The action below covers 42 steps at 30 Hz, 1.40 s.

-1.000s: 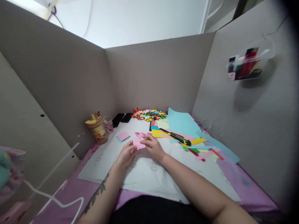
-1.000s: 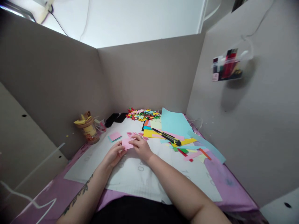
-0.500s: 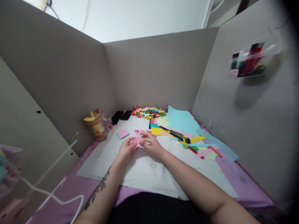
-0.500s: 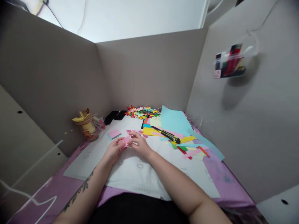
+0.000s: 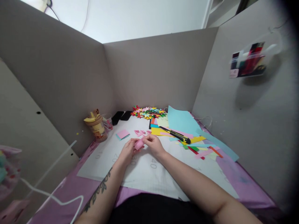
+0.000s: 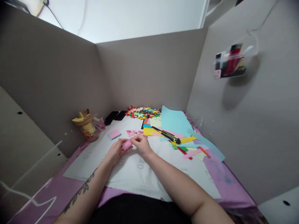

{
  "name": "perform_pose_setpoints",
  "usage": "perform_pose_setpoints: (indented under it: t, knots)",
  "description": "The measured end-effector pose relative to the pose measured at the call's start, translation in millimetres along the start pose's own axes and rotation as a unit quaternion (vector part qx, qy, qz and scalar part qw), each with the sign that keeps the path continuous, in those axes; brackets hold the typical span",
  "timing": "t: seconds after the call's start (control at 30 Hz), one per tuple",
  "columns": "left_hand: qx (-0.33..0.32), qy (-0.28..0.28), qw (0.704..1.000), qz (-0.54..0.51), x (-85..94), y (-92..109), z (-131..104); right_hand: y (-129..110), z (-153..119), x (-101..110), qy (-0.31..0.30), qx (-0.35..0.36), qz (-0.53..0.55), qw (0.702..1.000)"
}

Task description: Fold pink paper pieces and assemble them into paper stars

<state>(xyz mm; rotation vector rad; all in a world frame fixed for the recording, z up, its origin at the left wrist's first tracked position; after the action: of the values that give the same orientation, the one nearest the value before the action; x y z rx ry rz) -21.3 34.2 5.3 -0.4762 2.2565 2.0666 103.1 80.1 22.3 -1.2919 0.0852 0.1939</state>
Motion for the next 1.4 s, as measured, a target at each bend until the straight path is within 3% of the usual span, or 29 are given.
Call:
perform_pose_setpoints:
  t: [0.17,0.37,1.4]
  knots:
    - [-0.076,-0.012,0.989,0.130,-2.3,3,0,-6,-3,-2,-0.008,0.009,-0.002,1.000]
    - [-0.158,0.029,0.957,0.240,4.0,8,2,-5,-4,-3,-0.002,0.003,0.003,1.000]
    - [-0.127,0.024,0.957,0.258,-2.3,9,-7,6,-3,0,0.021,-0.007,0.007,1.000]
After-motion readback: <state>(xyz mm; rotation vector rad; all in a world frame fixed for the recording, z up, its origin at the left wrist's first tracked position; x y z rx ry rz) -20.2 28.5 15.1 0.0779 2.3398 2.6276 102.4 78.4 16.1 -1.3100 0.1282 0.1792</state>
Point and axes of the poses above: each hand's wrist, its own z-axis towards the middle knuckle, its own x-axis out of the back of the hand, y = z × x, the point moved 8 cm from there along z, towards the middle knuckle, and after that the axes turned 10 degrees about y, right-handed, at the moved point
